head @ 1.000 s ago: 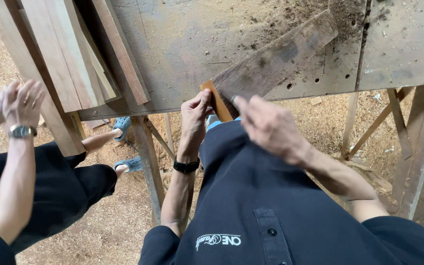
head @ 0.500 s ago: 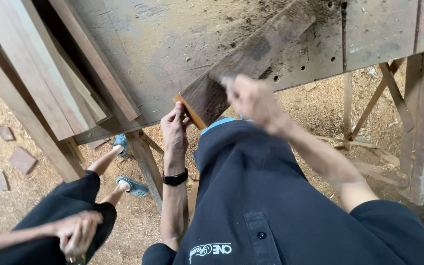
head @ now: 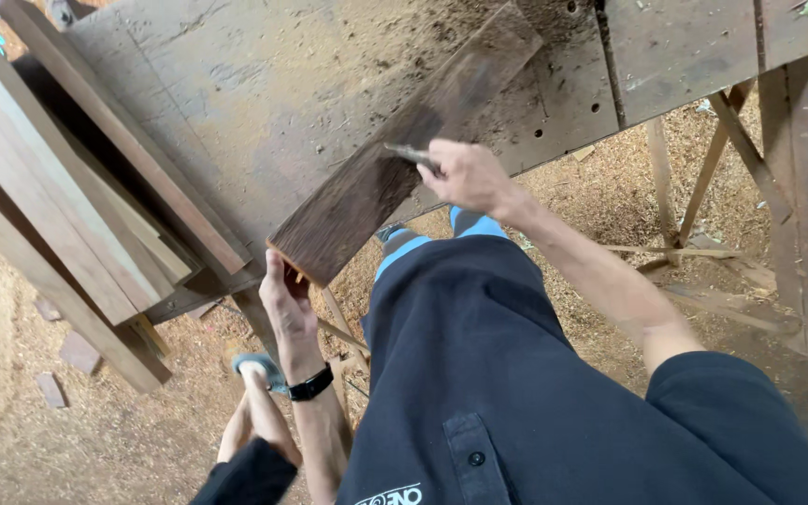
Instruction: The person sands a piece of wood on a workbench using a sanding block, turning it over several times and cleaning the dust with a brush.
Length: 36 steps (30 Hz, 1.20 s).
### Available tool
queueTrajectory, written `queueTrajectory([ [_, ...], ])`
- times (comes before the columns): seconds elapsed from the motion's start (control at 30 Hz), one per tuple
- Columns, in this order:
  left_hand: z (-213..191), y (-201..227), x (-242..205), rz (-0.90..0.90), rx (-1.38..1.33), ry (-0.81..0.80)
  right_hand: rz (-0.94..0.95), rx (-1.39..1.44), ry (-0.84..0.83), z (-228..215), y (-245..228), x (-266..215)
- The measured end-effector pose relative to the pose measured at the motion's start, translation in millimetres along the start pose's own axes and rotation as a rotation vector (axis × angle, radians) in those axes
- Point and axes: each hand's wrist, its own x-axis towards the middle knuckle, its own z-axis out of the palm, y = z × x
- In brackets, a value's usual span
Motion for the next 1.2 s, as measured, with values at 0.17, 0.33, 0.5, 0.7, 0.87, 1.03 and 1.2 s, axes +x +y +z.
queueTrajectory([
  [0.17, 30, 35, -17, 0.034, 0.114, -0.01, 0.578, -0.155, 0.153, -23, 121, 0],
  [0.33, 92, 63, -90, 0.302, 0.374, -0.007, 0.544, 0.097, 0.462, -44, 204, -62],
  [0.5, 112, 68, -63, 0.407, 0.441, 0.107, 0.752, 0.067, 0.34, -27, 230, -103],
  [0.7, 72, 65, -22, 0.322, 0.404, 0.243, 0.808, 0.166, 0.304, -17, 170, -122],
  [0.87, 55, 40, -46, 0.187, 0.163, 0.154, 0.01, 0.364, 0.368, -36, 17, -79],
  [1.03, 54, 30, -62, 0.156, 0.098, 0.121, -0.752, 0.293, -0.041, -20, -75, -43],
  [1.2, 55, 28, -64, 0.14, 0.121, 0.152, -0.528, 0.155, 0.242, -42, 94, 5],
])
